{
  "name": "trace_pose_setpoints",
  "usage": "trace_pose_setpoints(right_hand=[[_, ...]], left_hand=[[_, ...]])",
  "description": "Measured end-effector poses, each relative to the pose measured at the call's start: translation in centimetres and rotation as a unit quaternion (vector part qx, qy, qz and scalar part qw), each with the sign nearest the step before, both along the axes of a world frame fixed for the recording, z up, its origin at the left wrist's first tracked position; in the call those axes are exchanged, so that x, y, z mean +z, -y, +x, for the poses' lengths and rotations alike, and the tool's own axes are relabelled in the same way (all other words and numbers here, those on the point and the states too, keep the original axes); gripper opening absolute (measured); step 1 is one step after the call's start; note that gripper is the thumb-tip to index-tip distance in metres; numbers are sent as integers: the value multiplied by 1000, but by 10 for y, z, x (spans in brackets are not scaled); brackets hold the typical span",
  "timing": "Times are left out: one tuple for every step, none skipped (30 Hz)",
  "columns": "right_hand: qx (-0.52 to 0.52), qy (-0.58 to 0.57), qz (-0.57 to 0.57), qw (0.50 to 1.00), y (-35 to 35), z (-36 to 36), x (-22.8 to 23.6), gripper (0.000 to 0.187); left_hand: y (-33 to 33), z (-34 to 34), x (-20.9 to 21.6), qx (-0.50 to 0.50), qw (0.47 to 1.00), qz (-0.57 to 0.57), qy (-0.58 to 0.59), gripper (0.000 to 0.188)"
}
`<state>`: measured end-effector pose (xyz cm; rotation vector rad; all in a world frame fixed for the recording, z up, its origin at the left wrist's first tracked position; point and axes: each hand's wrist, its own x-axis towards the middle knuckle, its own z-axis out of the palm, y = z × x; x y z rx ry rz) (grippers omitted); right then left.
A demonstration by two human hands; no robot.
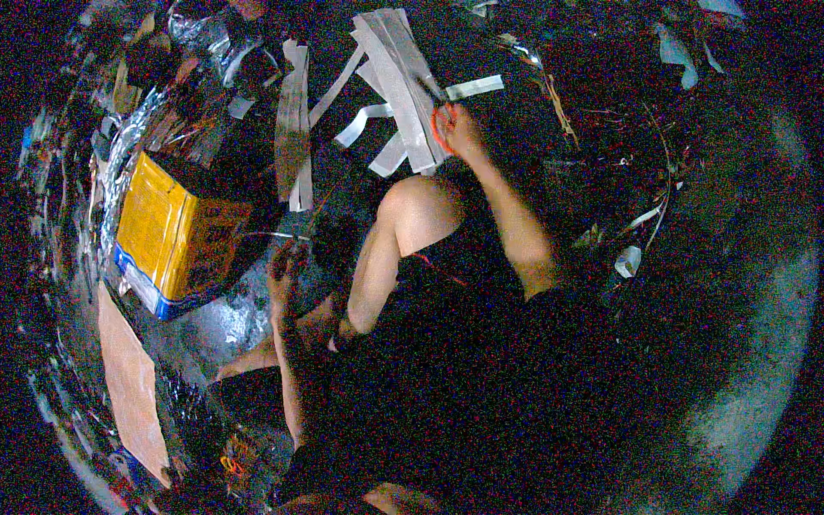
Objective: The person gathers thin wooden sticks, aligns them into bundles, and ties them with a rubber band. Then the person cuts strips of white paper using scissors.
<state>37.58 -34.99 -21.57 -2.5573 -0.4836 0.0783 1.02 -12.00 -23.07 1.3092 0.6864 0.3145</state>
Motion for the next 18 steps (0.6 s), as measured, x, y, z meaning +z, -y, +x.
trace_pose_setpoints(right_hand=[[-9, 23, 54, 998, 8, -11, -17, 38], [-19, 46, 108, 993, 16, -17, -39, 40], [-25, 85, 79, 993, 12, -21, -46, 42], [-32, 124, 49, 991, 9, -25, -48, 44], [-38, 164, 19, 986, 5, -25, -49, 46], [-78, 126, -12, 989, 3, -25, -49, 48], [-119, 89, -42, 988, 0, -23, -49, 49], [-159, 51, -72, 983, -3, -22, -49, 51], [-149, 67, -44, 986, -4, -23, -50, 52], [-137, 84, -17, 987, -3, -24, -50, 52], [-124, 100, 9, 987, -3, -23, -49, 53], [-116, 94, 32, 988, -6, -21, -49, 53], [-107, 87, 53, 989, -9, -19, -47, 53], [-103, 80, 71, 989, -5, -15, -49, 52], [-110, 83, 100, 985, -2, -8, -62, 50], [-130, 96, 123, 979, 18, 8, -87, 47], [-139, 103, 151, 973, 29, 19, -100, 44], [-135, 38, 133, 981, 29, 24, -97, 41]], left_hand=[[4, 3, -2, -16, 1000, 0, -5, 31], [8, 8, 0, -39, 999, -2, 3, 32], [9, 9, 3, -53, 999, 1, 7, 32], [8, 9, 6, -68, 998, 3, 13, 32], [7, 10, -4, -61, 997, -20, 40, 33], [7, 6, -6, -56, 998, -22, 34, 33], [9, 5, 1, -51, 998, -24, 28, 33], [11, 4, 9, -46, 998, -25, 23, 32], [11, 3, 16, -39, 999, -15, 6, 32], [14, 1, 25, -30, 999, -7, -9, 32], [15, -1, 29, -20, 999, 2, -24, 32], [14, -2, 30, -17, 1000, -2, -24, 32], [15, -4, 31, -13, 1000, -7, -23, 32], [17, -4, 30, -15, 1000, -14, -23, 32], [18, -5, 28, -24, 999, -7, -24, 32], [22, 2, 25, -47, 999, -6, -18, 32], [23, 3, 21, -59, 998, 0, -15, 32], [22, 1, 16, -47, 999, -10, -10, 32]])
